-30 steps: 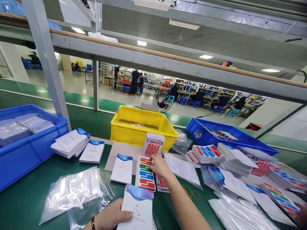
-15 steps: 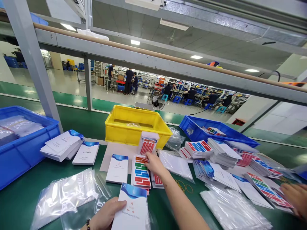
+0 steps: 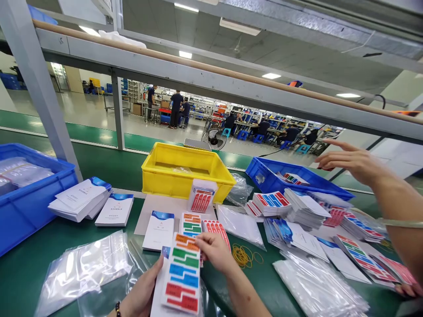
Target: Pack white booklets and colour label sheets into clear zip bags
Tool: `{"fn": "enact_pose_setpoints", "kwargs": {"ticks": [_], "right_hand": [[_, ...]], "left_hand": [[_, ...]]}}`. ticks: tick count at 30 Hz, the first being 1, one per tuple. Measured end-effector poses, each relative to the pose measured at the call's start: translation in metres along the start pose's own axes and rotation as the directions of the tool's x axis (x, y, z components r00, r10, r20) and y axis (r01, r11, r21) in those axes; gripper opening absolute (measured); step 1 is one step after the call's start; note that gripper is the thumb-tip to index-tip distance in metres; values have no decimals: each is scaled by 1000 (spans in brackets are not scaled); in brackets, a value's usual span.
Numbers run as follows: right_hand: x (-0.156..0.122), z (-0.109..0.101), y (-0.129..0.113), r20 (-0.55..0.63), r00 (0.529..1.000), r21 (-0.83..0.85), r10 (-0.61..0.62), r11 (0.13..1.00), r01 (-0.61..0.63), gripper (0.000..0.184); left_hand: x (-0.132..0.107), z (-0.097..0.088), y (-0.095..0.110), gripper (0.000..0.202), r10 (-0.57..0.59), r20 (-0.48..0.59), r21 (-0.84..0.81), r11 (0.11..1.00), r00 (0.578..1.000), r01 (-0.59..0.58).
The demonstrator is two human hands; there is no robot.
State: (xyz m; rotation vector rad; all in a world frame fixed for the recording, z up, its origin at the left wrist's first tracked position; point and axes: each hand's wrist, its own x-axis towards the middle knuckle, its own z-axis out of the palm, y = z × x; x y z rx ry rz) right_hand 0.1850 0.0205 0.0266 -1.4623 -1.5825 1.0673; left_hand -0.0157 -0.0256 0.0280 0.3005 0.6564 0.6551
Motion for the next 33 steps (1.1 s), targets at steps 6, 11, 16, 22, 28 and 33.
{"fn": "enact_pose_setpoints", "kwargs": {"ticks": [6,11,16,22,28,33], "right_hand": [[-13,1,3,-46,975,-295,-217,935,194,29],[-14,-46,23,-58,960,-693,-274,703,159,18],[-22,-52,37,20,981,-858,-195,500,117,28],[-22,-59,35,62,977,-833,-205,528,164,24],[-23,-68,45,83,966,-771,-247,599,219,28],[-18,-76,65,36,917,-749,-396,597,287,34]], "left_hand": [[3,-1,-1,25,24,-215,138,990,976,6],[2,0,2,29,0,-200,103,994,980,21],[0,4,4,29,-5,-234,120,992,972,34],[4,-2,2,32,20,-222,129,992,975,9],[6,-6,0,32,13,-197,135,991,980,14],[3,-2,2,26,14,-227,136,991,974,18]]}}
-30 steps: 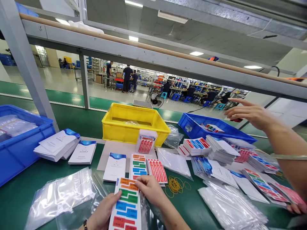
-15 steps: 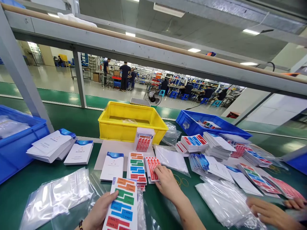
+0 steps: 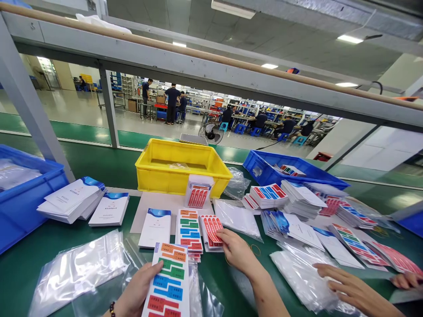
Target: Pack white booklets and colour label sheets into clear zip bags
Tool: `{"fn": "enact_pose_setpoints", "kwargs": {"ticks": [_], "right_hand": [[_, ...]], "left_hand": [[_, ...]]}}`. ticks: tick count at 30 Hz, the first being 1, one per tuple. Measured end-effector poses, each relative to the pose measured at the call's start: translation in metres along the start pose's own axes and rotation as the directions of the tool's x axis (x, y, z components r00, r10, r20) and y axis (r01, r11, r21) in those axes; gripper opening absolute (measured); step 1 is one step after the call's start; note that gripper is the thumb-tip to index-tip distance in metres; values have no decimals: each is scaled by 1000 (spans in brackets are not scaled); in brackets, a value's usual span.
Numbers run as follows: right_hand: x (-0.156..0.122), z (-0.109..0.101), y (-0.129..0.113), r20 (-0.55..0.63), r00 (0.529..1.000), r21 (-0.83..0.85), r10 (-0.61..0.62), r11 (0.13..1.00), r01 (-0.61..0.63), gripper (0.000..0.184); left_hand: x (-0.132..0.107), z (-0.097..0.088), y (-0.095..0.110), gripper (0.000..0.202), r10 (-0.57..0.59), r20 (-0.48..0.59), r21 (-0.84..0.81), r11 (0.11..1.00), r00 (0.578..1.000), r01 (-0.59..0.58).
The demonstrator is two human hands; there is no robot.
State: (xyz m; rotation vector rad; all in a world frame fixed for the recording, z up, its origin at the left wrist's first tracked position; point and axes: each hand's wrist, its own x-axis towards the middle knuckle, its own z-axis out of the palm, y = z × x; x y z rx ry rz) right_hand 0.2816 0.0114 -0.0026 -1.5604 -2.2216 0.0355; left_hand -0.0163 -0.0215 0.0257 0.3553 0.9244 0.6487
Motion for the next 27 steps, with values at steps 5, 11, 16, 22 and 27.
{"fn": "enact_pose_setpoints", "kwargs": {"ticks": [5,11,16,22,27], "right_hand": [[8,-8,-37,-468,879,-57,-90,996,72,35],[11,1,-141,-441,747,-103,-498,855,509,23],[10,27,-163,-341,724,-128,-599,793,596,22],[8,34,-157,-278,773,-77,-571,815,574,18],[3,39,-158,-264,781,-53,-566,817,574,17]], "left_hand": [[0,1,0,21,53,-27,-24,998,998,-53],[7,-3,-5,30,147,-16,-124,981,989,-148],[11,-6,-6,35,187,-60,-159,968,981,-194],[9,-5,-7,29,268,68,-66,962,961,-264],[11,-7,-11,32,277,84,-2,960,957,-278]]}}
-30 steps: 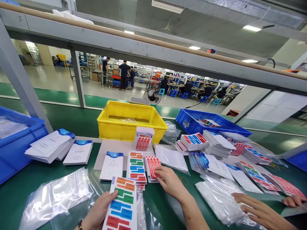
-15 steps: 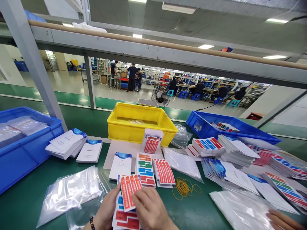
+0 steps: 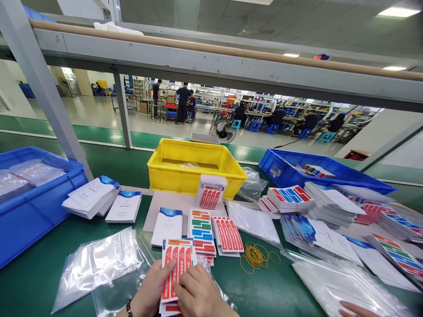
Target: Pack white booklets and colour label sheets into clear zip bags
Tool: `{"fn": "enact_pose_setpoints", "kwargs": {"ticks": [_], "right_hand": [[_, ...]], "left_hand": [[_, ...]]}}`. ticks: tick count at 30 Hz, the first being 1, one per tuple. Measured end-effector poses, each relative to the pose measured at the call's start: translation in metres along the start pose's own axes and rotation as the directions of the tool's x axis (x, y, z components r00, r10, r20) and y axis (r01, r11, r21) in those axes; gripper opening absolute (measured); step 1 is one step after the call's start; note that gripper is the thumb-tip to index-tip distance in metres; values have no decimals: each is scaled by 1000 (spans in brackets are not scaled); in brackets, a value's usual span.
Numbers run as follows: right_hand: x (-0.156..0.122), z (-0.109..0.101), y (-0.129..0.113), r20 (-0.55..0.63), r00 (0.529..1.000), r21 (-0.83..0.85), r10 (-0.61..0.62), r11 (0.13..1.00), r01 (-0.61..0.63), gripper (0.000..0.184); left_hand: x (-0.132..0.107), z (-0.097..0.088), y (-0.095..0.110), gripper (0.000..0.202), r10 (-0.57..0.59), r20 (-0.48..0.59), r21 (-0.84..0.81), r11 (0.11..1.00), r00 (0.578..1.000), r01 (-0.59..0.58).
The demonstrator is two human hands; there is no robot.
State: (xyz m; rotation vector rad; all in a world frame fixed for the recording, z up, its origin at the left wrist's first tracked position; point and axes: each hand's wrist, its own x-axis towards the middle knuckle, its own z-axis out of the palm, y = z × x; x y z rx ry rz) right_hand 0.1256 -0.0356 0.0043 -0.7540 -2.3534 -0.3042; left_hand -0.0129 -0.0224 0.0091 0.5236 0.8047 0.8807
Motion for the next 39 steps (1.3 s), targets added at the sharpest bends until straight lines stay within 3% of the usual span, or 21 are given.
{"fn": "enact_pose_setpoints", "kwargs": {"ticks": [3,5,6,8,10,12,14,19,22,24,26,28,31,33,36,37,39], "right_hand": [[-3,-6,6,-8,997,152,74,986,-72,31],[-5,-13,15,-3,962,283,272,923,-260,32],[-6,-16,20,22,914,345,405,855,-387,28],[-9,-20,31,114,765,450,634,653,-609,22],[-11,-20,40,235,623,528,746,440,-727,19],[-12,-18,44,328,535,573,778,286,-768,15],[-12,-16,46,363,505,592,783,225,-774,13],[-9,-18,46,289,557,608,779,300,-735,19],[-8,-17,45,277,560,641,781,284,-714,19],[-7,-15,42,315,522,715,792,164,-679,18],[-7,-13,38,417,487,798,767,-53,-600,26],[-6,-13,35,538,502,805,677,-237,-543,36],[-7,-16,42,570,510,798,644,-286,-530,29],[-9,-19,53,489,423,841,763,-282,-462,27],[-13,-22,69,357,226,905,907,-276,-323,36],[-13,-22,71,331,186,917,925,-269,-293,38],[-13,-20,71,312,170,927,935,-260,-270,38]], "left_hand": [[1,-2,-3,33,-5,-31,26,1000,1000,6],[1,-3,-4,35,-30,-28,53,998,999,31],[0,-3,-4,36,-48,-15,74,996,999,49],[-2,-2,-4,36,-87,11,126,988,996,85],[-3,-2,-4,36,-111,23,171,980,994,106],[-4,-3,-4,37,-117,42,201,974,992,107],[-4,-4,-4,37,-111,66,221,971,992,94],[-3,-5,-4,36,-102,166,266,962,981,55],[-4,-4,-4,35,-111,193,290,956,975,52],[-5,-3,-5,35,-114,184,297,953,976,56],[-5,-3,-5,36,-110,175,302,952,978,54],[-5,-3,-4,38,-104,174,318,947,979,44],[-4,-4,0,39,-12,203,390,918,979,-69],[-3,-5,4,33,82,200,491,854,976,-172],[-3,-5,9,15,159,182,719,652,970,-242],[-3,-5,11,16,158,210,776,573,965,-263],[-5,-4,13,22,131,329,821,449,935,-352]]}}
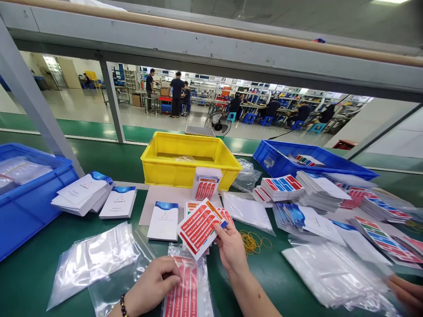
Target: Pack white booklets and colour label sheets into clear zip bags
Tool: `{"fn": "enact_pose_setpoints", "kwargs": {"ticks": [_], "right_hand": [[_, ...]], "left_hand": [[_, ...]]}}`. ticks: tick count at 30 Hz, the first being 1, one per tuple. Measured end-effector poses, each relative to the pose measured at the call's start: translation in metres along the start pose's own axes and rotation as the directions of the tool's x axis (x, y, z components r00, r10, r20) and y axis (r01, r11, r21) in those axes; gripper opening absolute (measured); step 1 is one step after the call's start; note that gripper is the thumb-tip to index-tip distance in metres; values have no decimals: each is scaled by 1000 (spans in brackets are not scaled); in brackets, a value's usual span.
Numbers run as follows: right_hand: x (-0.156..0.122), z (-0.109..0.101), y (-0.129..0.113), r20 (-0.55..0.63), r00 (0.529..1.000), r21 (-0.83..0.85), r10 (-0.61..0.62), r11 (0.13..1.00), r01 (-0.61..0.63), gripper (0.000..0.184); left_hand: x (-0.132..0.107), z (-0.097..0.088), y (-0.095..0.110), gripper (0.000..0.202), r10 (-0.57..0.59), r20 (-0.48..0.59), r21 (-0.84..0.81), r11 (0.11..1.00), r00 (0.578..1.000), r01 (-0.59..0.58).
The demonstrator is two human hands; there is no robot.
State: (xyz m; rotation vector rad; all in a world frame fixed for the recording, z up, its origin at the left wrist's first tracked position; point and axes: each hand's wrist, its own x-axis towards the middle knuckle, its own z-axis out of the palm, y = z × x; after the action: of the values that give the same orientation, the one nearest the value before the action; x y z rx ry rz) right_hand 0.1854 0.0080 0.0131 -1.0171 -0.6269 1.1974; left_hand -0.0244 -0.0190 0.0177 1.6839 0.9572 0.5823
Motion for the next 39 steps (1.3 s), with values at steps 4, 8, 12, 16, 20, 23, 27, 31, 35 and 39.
{"fn": "enact_pose_setpoints", "kwargs": {"ticks": [4,8,12,16,20,23,27,31,35,39], "right_hand": [[-9,6,8,122,991,-62,58,997,-50,32],[-11,5,8,230,968,-134,100,988,-71,31],[-8,3,4,255,961,-159,108,985,-68,29],[-13,9,5,358,919,-177,163,979,-104,26],[-22,15,11,397,891,-205,221,967,-149,33],[-26,16,11,436,878,-396,199,918,-12,29],[-26,13,8,612,764,-592,202,757,275,20],[-27,13,10,652,699,-609,294,753,251,13],[-28,13,13,555,776,-617,299,774,143,10],[-28,12,16,519,805,-550,287,833,58,27]], "left_hand": [[-3,0,4,27,114,144,47,991,983,-122],[-4,0,0,21,62,29,-59,996,998,-60],[-2,0,-5,17,41,-62,-161,986,997,-50],[-1,3,-4,18,45,-74,-186,981,996,-58],[-1,5,-4,22,7,-128,-179,983,992,-30],[1,5,-8,24,-17,-211,-190,981,977,-24],[2,5,-12,23,-1,-255,-258,964,967,-67],[3,6,-15,22,-32,-267,-325,944,963,-59],[5,8,-19,25,-182,-225,-517,855,957,41],[6,8,-18,26,-258,-175,-547,828,950,124]]}}
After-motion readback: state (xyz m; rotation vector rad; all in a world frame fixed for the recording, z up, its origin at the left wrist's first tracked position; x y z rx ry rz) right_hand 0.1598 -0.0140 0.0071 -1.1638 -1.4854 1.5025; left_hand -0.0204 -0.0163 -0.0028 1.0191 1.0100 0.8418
